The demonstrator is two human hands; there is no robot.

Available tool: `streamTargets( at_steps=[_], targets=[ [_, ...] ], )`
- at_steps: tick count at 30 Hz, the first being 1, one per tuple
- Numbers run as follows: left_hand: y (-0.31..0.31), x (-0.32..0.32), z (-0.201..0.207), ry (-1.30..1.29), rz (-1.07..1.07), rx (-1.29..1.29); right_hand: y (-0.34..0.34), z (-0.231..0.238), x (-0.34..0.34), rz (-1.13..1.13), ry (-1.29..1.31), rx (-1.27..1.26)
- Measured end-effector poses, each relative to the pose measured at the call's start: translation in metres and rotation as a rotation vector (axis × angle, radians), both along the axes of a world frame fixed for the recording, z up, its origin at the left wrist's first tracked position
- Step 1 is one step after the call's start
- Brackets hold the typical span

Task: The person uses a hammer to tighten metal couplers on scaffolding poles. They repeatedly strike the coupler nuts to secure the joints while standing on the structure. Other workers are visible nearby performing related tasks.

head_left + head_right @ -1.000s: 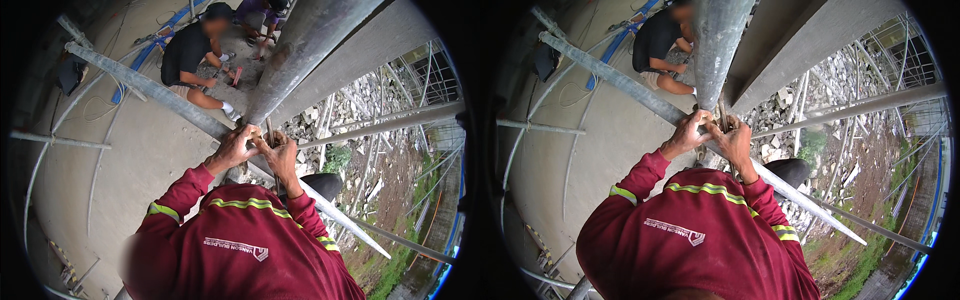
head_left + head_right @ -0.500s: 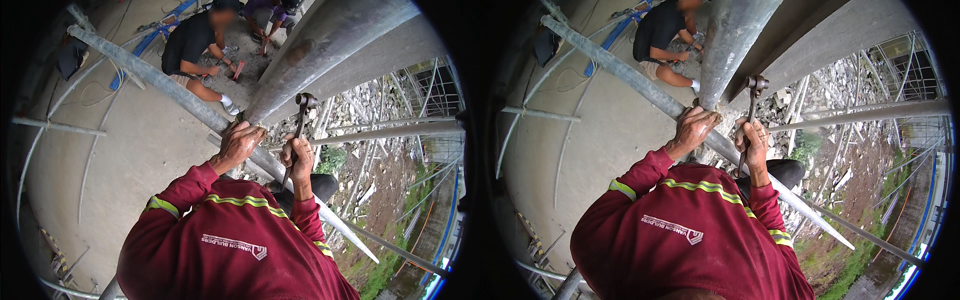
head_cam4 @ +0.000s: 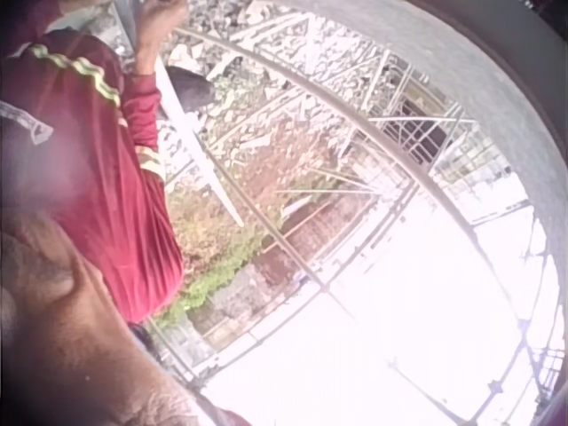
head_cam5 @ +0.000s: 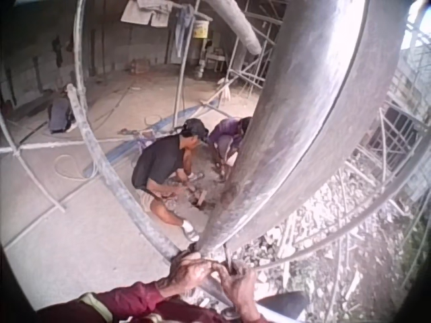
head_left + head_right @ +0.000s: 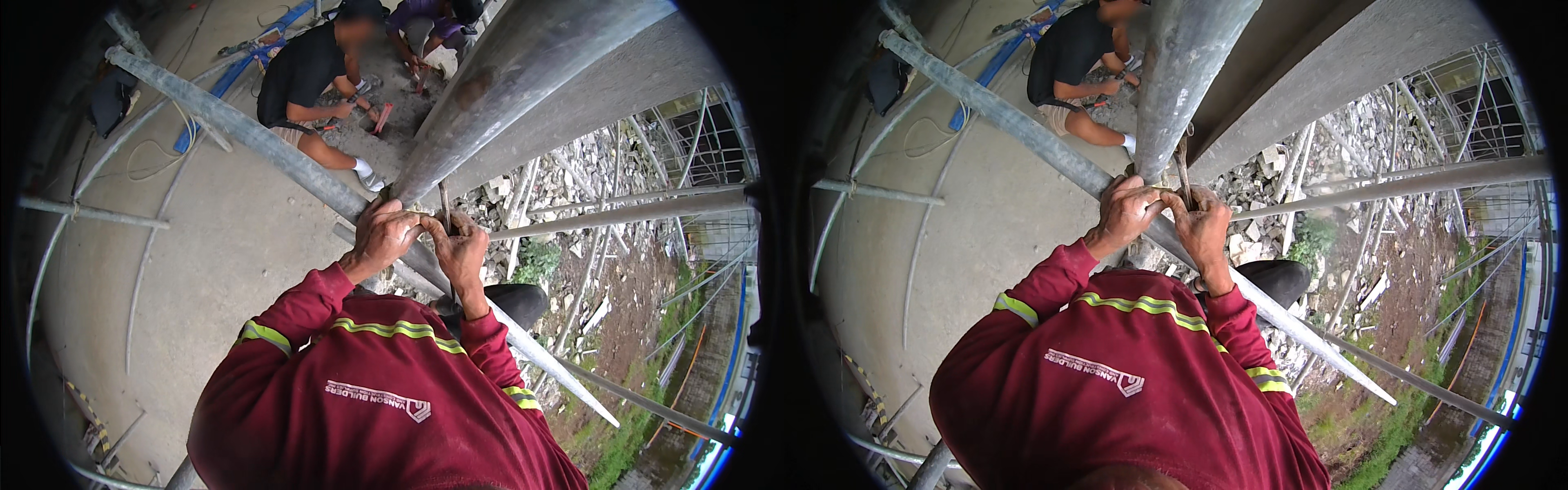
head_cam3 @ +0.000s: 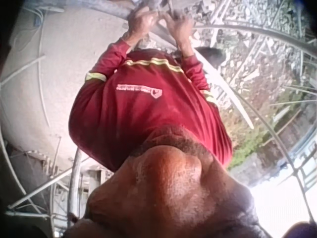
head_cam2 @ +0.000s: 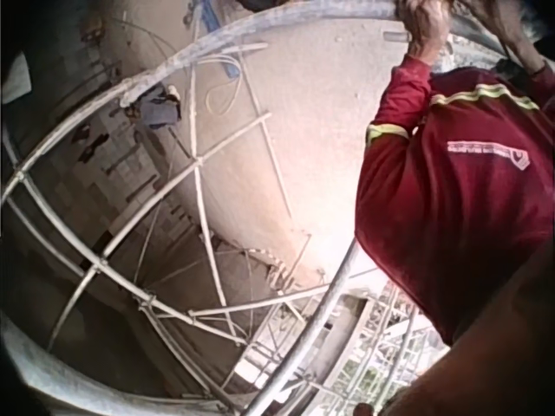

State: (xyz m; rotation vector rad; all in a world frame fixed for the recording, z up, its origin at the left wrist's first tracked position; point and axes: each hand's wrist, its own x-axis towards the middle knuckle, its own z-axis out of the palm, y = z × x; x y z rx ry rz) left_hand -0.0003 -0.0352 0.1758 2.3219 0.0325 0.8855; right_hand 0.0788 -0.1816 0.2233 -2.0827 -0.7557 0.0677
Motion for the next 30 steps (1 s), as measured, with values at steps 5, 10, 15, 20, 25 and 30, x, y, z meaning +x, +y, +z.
streamTargets(
  at_steps=[5,10,15,20,25,30],
  targets=[
    [0.0,-0.007,0.006,0.068,-0.017,-0.146,0.005,-0.009,-0.005,-0.044,0.23,0.143],
    [-0.006,-0.057,-0.011,-0.198,0.387,-0.264,0.02,0.003,-0.012,-0.109,0.466,0.223],
    [-0.026,-0.073,-0.079,0.163,0.024,-1.399,0.023,-0.003,-0.012,-0.144,0.644,0.269],
    [-0.024,-0.059,-0.11,0.49,-0.239,-1.178,0.016,0.002,-0.025,-0.16,0.761,0.318],
    [0.005,-0.057,-0.109,0.637,-0.177,-1.119,0.016,0.007,-0.025,-0.165,0.857,0.235],
    [0.069,-0.057,-0.106,0.706,-0.391,-1.166,0.045,0.012,-0.035,-0.127,0.946,0.407]
  ],
)
